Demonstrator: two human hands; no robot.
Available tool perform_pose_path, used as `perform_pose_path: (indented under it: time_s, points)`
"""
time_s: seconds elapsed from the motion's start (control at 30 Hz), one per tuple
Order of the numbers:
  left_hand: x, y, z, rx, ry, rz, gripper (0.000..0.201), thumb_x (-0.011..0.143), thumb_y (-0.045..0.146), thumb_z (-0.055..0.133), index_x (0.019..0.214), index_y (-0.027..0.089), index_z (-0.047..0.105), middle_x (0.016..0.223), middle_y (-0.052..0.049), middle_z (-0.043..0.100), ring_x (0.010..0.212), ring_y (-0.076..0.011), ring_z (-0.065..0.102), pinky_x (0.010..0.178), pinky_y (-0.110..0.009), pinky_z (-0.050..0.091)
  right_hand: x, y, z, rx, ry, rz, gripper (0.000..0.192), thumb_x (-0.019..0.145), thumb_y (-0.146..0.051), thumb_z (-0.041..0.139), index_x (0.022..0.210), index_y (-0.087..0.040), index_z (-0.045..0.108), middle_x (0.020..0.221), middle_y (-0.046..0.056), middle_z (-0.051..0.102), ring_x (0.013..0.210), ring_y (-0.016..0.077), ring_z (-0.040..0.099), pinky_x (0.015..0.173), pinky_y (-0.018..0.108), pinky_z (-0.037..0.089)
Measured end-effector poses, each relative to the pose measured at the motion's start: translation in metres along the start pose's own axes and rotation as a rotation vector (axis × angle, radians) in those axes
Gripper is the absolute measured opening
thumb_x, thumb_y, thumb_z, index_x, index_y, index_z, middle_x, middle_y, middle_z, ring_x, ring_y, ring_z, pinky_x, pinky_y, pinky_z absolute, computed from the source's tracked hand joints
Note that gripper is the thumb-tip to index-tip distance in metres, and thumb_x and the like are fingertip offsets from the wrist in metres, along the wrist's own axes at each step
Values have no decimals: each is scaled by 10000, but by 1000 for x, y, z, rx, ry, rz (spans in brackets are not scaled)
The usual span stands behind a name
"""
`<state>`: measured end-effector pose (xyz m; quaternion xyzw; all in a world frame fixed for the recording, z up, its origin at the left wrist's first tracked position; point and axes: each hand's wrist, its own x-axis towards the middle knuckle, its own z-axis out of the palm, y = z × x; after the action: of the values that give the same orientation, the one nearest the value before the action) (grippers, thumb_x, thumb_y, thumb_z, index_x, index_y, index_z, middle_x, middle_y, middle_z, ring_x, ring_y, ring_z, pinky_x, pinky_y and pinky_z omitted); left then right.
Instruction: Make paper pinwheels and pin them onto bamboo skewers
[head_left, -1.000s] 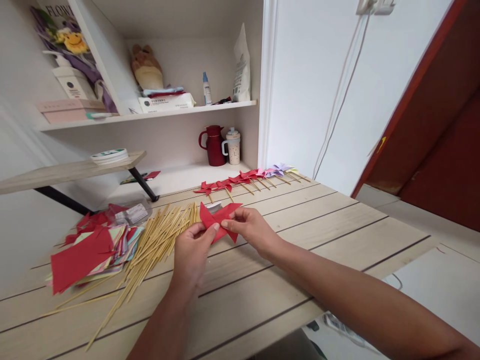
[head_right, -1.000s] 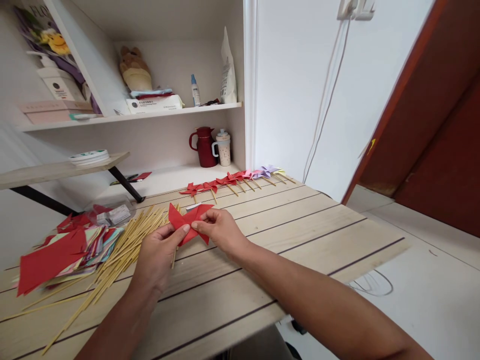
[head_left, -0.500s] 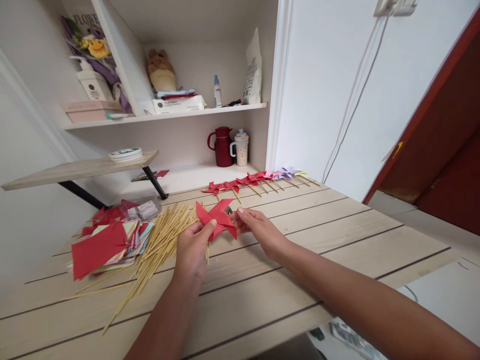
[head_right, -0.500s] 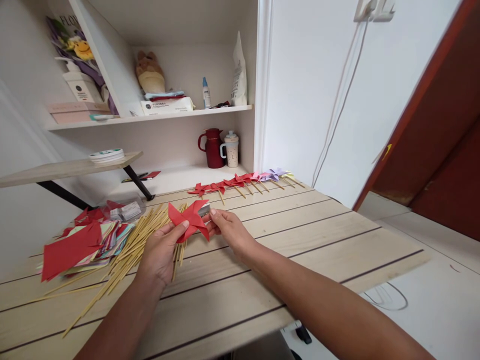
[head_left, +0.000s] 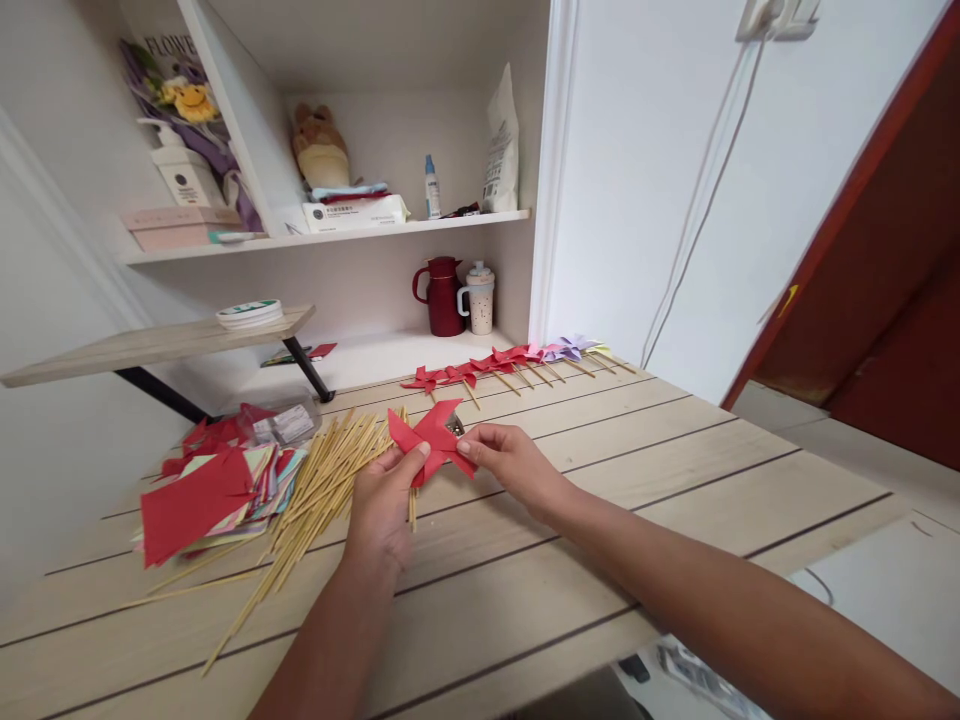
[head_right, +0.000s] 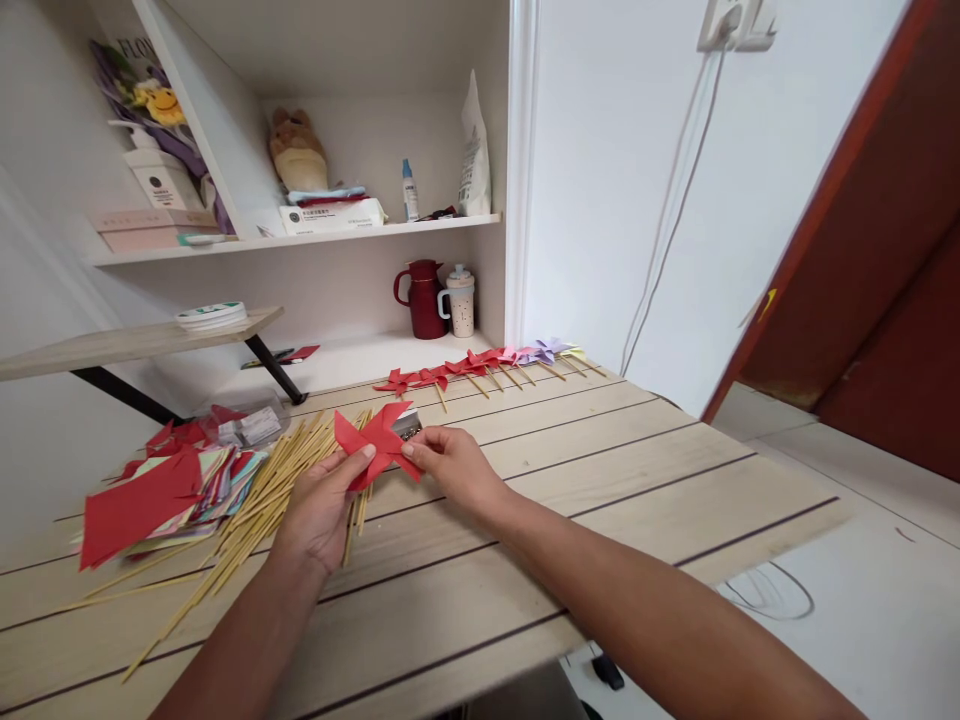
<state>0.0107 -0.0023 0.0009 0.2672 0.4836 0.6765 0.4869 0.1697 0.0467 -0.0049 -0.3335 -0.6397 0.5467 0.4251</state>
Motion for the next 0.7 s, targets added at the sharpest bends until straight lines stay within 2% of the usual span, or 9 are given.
perform_pose_path:
  time_s: [0.13,0.23,0.5,0.7]
  points:
    - [1,2,0,-30,20,-1,299,610,204,864,874,91,781,815,-109,798,688,-175,719,732,-287,570,1,2,-1,42,12,-72,422,897,-586,604,800,-180,662,691,-3,588,697,164,538,722,312,409]
    - [3,4,-1,-50,28,17,291,605,196,867,863,90,783,830,-110,801,699,-171,719,724,-275,563,2,2,-4,82,91,-88,456,909,-608,580,938,-170,702,733,23,650,740,185,598,772,332,458]
    - [13,6,-9,-152,173,-17,68,701,77,797,728,109,743,694,-57,758,599,-118,671,605,-215,518,7,3,-11,110,243,-70,524,843,-674,620,921,-166,724,719,42,666,709,184,593,730,334,492]
    - [20,19,-20,-240,197,43,123,722,57,797,739,143,711,739,-27,758,639,-106,684,624,-207,539,9,5,-13,138,309,-80,521,816,-672,653,908,-164,720,690,33,643,673,173,572,700,328,491]
